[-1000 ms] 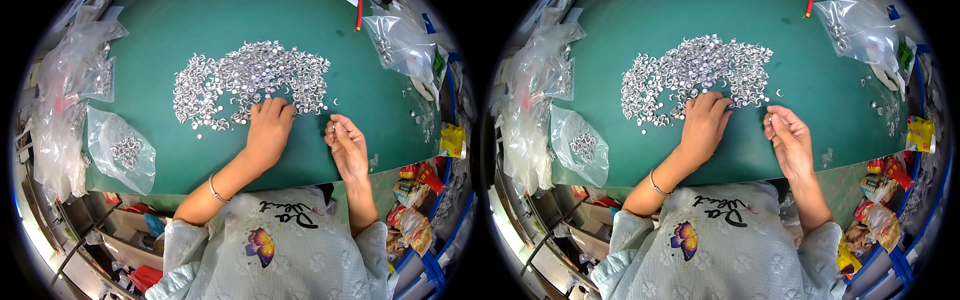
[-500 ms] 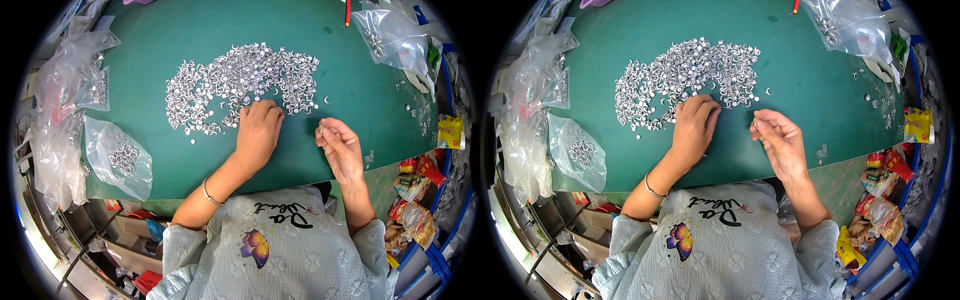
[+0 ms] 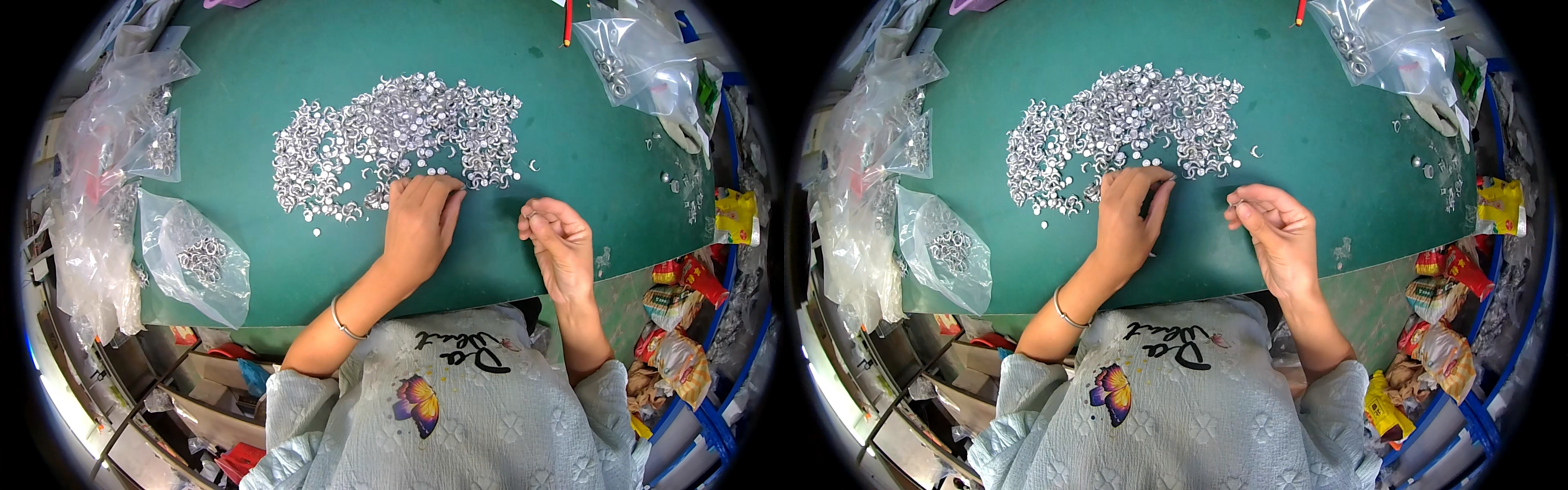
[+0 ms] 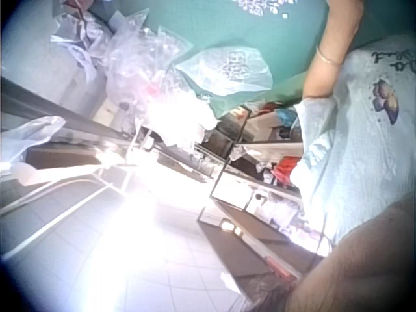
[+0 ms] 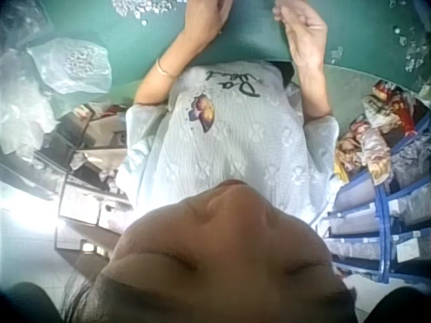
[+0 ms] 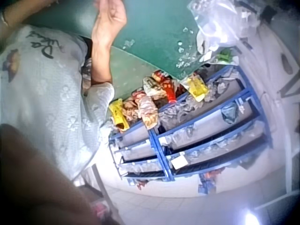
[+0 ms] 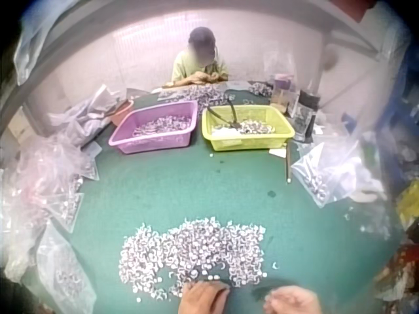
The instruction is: The person sorts and assembles small silver metal components, likely washers and hooks, on a green table. They pick up individual pieces, connect them by hand, and place the finished assemblies into a clear plastic bag.
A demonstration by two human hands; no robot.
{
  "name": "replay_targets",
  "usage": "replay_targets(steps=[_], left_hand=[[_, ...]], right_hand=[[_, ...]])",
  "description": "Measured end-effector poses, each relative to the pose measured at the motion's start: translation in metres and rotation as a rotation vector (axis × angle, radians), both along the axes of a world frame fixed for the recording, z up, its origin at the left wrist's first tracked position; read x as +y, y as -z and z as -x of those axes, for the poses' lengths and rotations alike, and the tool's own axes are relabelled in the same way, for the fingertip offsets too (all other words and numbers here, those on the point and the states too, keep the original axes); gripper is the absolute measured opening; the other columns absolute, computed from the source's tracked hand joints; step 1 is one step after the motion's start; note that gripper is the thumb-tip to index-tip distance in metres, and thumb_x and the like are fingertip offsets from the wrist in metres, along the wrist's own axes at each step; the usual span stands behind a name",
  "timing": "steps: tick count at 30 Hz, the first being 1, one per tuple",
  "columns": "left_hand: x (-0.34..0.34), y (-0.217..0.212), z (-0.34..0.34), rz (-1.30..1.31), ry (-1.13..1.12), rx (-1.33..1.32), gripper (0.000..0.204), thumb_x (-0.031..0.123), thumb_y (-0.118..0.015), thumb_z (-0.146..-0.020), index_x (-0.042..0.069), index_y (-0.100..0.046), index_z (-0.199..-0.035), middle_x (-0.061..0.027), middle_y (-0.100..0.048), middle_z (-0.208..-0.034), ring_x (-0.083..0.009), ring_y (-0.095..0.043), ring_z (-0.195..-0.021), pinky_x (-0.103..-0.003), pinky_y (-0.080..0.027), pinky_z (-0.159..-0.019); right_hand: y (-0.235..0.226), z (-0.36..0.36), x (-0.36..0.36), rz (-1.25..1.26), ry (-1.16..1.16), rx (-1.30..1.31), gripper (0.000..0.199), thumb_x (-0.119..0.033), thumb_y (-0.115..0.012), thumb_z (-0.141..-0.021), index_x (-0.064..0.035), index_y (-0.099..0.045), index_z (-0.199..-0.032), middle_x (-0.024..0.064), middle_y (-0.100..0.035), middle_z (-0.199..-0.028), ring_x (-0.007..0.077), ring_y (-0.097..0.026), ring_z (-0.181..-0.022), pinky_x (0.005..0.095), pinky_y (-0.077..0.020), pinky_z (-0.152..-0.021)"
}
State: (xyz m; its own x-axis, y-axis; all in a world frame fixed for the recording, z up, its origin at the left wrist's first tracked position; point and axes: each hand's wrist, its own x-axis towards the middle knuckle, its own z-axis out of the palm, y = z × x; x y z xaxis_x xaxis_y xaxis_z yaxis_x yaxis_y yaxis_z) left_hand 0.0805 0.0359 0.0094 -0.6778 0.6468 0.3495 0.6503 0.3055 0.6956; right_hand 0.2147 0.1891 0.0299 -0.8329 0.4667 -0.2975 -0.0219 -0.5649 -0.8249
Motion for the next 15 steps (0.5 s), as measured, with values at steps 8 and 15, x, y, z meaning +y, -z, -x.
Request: replay_targets(steps=[8, 15], left_hand=[[-0.0004, 0.0004, -0.0012, -0.03, -0.003, -0.032, 0.016, -0.001, -0.07, -0.079, 0.005, -0.063, -0.092, -0.0047, -0.066, -0.086, -0.0193, -0.06, -0.073, -0.032, -0.039, -0.073], [-0.0008, 0.0001, -0.0021, -0.023, 0.0, -0.056, 0.015, -0.001, -0.07, -0.079, 0.005, -0.064, -0.091, -0.0048, -0.065, -0.084, -0.0194, -0.061, -0.073, -0.032, -0.04, -0.074]], right_hand=[[-0.004, -0.0001, 0.0019, 0.103, 0.079, 0.065, 0.016, -0.001, -0.061, -0.091, 0.0032, -0.063, -0.106, 0.0161, -0.068, -0.097, 0.0228, -0.069, -0.082, 0.0324, -0.0577, -0.073], [-0.0046, -0.0001, 0.0038, 0.122, 0.131, 0.068, 0.013, -0.002, -0.061, -0.091, 0.0023, -0.063, -0.103, 0.0158, -0.068, -0.094, 0.0232, -0.069, -0.081, 0.0317, -0.0581, -0.071]])
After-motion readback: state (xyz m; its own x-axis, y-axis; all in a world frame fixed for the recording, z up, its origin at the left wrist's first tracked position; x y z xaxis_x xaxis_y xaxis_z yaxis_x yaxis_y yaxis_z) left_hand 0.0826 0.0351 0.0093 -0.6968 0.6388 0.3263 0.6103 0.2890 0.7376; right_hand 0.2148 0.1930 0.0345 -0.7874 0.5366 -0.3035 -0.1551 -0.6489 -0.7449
